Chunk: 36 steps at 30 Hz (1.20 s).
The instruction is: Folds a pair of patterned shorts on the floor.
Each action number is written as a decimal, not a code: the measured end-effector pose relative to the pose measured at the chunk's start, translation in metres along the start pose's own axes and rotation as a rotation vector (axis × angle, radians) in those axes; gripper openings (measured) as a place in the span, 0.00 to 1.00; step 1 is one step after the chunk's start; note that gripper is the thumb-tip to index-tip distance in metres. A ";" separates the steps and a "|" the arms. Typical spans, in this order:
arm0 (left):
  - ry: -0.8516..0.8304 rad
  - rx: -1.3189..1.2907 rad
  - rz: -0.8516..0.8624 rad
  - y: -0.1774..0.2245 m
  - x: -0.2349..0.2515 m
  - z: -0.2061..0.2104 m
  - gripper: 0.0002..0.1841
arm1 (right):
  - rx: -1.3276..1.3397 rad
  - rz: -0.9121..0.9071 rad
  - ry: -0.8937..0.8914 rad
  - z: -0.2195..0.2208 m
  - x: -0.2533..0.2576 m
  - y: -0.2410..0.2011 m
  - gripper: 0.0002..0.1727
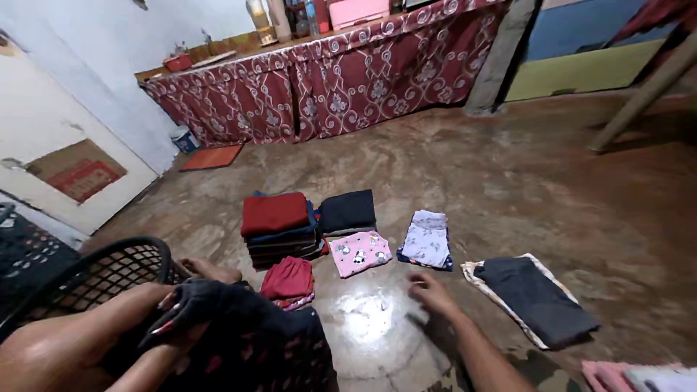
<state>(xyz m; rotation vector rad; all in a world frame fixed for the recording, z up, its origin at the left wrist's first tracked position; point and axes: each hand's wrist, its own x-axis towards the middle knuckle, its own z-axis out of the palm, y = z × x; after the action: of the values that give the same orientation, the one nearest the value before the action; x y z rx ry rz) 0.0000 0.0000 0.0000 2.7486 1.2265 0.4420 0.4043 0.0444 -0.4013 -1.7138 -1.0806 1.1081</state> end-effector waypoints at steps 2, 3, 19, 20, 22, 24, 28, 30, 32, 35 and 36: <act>0.009 0.025 0.049 0.005 0.000 -0.003 0.16 | 0.022 -0.235 -0.377 0.036 -0.029 -0.036 0.44; 0.008 0.014 0.068 0.008 0.000 -0.005 0.16 | 0.017 -0.334 -0.506 0.053 -0.043 -0.050 0.51; -0.077 -0.373 0.039 -0.089 0.018 0.065 0.11 | -0.340 -0.259 -0.491 0.019 -0.053 -0.046 0.16; -0.109 -0.401 -0.002 -0.098 0.020 0.075 0.11 | -0.378 -0.257 -0.401 0.002 -0.050 -0.047 0.17; -0.135 -0.480 -0.015 -0.120 0.022 0.097 0.09 | -0.427 -0.338 -0.171 -0.025 -0.047 -0.050 0.18; -0.097 -0.537 0.063 -0.141 0.021 0.127 0.06 | -0.459 -0.516 0.132 -0.038 -0.047 -0.053 0.16; -0.129 -0.318 0.098 -0.152 -0.002 0.199 0.11 | -0.661 -0.694 0.391 -0.037 -0.047 -0.030 0.21; -0.366 -0.121 -0.025 -0.152 -0.022 0.241 0.15 | -0.775 -0.470 0.117 -0.031 -0.058 -0.002 0.25; -0.620 -0.020 -0.175 -0.154 -0.044 0.280 0.12 | -0.825 -0.225 -0.148 -0.028 -0.063 0.028 0.23; -0.700 -0.090 -0.263 -0.153 -0.064 0.320 0.10 | -0.780 -0.009 -0.210 -0.032 -0.057 0.039 0.20; -0.700 -0.112 -0.305 -0.151 -0.065 0.327 0.11 | -0.752 0.021 -0.154 -0.032 -0.053 0.037 0.19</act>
<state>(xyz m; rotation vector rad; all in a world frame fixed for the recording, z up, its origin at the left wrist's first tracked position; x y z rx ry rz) -0.0501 0.0625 -0.3569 2.2357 1.3096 -0.4320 0.4295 -0.0226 -0.4133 -2.2291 -1.7289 0.9076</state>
